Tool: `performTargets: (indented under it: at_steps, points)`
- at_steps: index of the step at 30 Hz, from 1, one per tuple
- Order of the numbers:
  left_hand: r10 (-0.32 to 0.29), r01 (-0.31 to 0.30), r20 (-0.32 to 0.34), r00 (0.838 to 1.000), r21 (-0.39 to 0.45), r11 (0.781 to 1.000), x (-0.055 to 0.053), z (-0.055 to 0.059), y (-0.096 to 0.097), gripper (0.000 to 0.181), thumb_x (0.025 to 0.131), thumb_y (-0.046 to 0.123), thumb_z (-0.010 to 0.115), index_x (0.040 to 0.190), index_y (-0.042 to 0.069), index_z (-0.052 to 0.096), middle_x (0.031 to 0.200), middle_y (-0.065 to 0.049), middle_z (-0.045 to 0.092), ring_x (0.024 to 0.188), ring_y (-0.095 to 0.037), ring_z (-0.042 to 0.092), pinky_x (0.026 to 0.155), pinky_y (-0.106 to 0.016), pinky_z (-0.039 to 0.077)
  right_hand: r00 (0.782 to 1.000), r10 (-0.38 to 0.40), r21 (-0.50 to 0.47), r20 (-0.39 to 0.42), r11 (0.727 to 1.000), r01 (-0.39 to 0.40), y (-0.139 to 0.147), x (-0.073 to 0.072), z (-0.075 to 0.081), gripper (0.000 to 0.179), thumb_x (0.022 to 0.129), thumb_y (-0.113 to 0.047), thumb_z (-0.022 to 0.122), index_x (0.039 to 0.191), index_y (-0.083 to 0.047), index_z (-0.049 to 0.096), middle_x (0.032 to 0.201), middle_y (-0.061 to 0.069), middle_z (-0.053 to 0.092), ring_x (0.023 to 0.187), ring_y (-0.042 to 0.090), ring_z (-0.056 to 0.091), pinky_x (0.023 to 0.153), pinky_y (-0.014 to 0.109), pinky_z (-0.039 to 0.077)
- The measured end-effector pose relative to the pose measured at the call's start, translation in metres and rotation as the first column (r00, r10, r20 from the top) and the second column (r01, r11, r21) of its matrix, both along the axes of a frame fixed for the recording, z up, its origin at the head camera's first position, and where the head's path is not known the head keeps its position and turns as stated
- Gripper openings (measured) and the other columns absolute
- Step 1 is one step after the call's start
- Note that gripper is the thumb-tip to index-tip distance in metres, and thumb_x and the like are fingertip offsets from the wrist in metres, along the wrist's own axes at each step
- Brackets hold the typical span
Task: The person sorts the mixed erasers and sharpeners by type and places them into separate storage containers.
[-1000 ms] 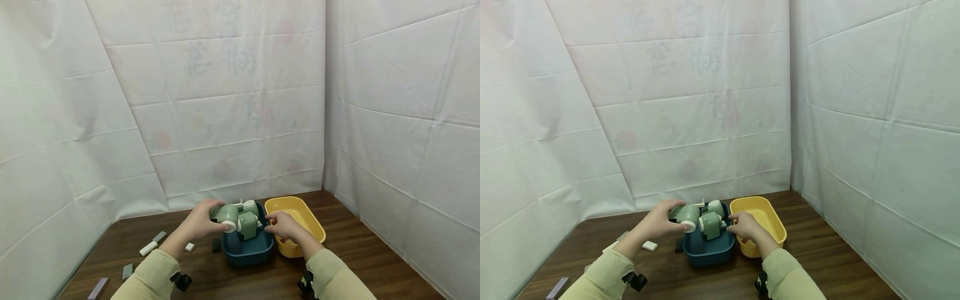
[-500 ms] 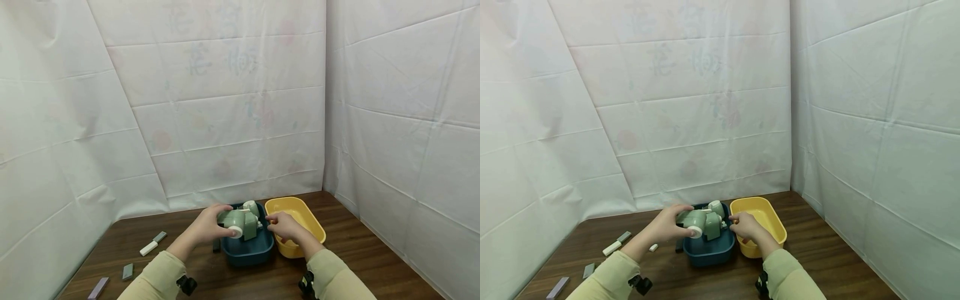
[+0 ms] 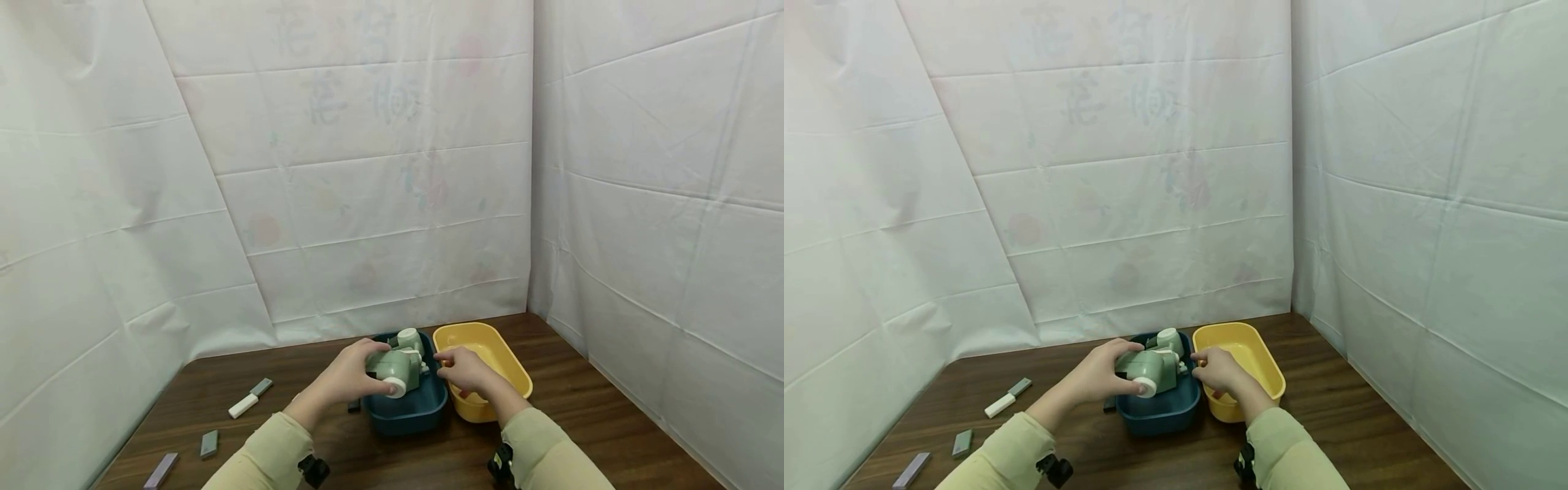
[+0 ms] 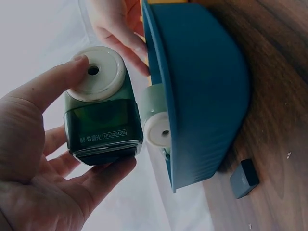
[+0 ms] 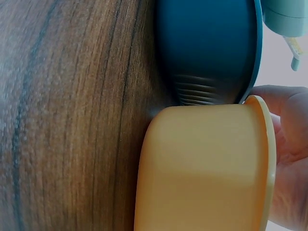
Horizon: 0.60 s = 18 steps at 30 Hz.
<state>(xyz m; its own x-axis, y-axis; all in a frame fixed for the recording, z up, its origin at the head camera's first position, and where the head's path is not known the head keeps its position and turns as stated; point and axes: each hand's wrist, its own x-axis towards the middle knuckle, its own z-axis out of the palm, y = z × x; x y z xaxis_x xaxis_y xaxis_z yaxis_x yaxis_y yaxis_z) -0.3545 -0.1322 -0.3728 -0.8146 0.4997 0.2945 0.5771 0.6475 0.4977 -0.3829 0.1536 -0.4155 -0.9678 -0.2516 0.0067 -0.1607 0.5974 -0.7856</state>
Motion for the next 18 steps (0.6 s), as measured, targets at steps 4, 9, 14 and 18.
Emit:
performTargets:
  at_steps: [4, 9, 14, 18]
  points:
    - [-0.003, 0.003, 0.019, 1.0, -0.006, 1.0, 0.001, -0.003, 0.004, 0.075, 0.077, 0.049, 0.087, 0.139, 0.014, 0.062, 0.125, -0.001, 0.06, 0.104, -0.019, 0.056, 0.084, -0.041, 0.05, 1.0, -0.002, 0.004, -0.003, 1.0, 0.002, 0.0, 0.001, 0.0, 0.045, 0.097, -0.013, 0.067, 0.142, -0.007, 0.061, 0.133, 0.024, 0.06, 0.094, 0.026, 0.061, 0.056, 0.039, 0.059]
    - [-0.017, 0.017, 0.042, 0.999, -0.012, 1.0, 0.003, -0.006, 0.007, 0.077, 0.079, 0.049, 0.086, 0.141, 0.012, 0.06, 0.132, -0.004, 0.058, 0.111, -0.021, 0.056, 0.088, -0.043, 0.05, 1.0, -0.002, 0.004, -0.009, 1.0, 0.002, 0.0, 0.001, 0.001, 0.045, 0.097, -0.013, 0.068, 0.141, -0.008, 0.062, 0.132, 0.023, 0.061, 0.099, 0.027, 0.061, 0.056, 0.039, 0.059]
    - [-0.033, 0.034, 0.053, 0.998, -0.02, 0.999, 0.003, -0.009, 0.011, 0.077, 0.08, 0.049, 0.086, 0.141, 0.01, 0.06, 0.131, -0.005, 0.059, 0.112, -0.022, 0.056, 0.09, -0.045, 0.05, 1.0, -0.001, 0.005, -0.009, 1.0, 0.001, 0.0, 0.001, 0.001, 0.045, 0.097, -0.013, 0.068, 0.141, -0.008, 0.062, 0.132, 0.023, 0.061, 0.1, 0.027, 0.061, 0.056, 0.039, 0.059]
    - [-0.026, 0.028, 0.052, 0.998, -0.034, 0.999, 0.002, -0.014, 0.012, 0.076, 0.08, 0.05, 0.085, 0.141, 0.012, 0.061, 0.128, -0.002, 0.06, 0.11, -0.02, 0.056, 0.091, -0.043, 0.05, 1.0, -0.001, 0.009, -0.013, 1.0, 0.001, 0.0, 0.001, 0.001, 0.045, 0.096, -0.013, 0.068, 0.141, -0.008, 0.062, 0.131, 0.023, 0.061, 0.099, 0.027, 0.061, 0.056, 0.039, 0.059]
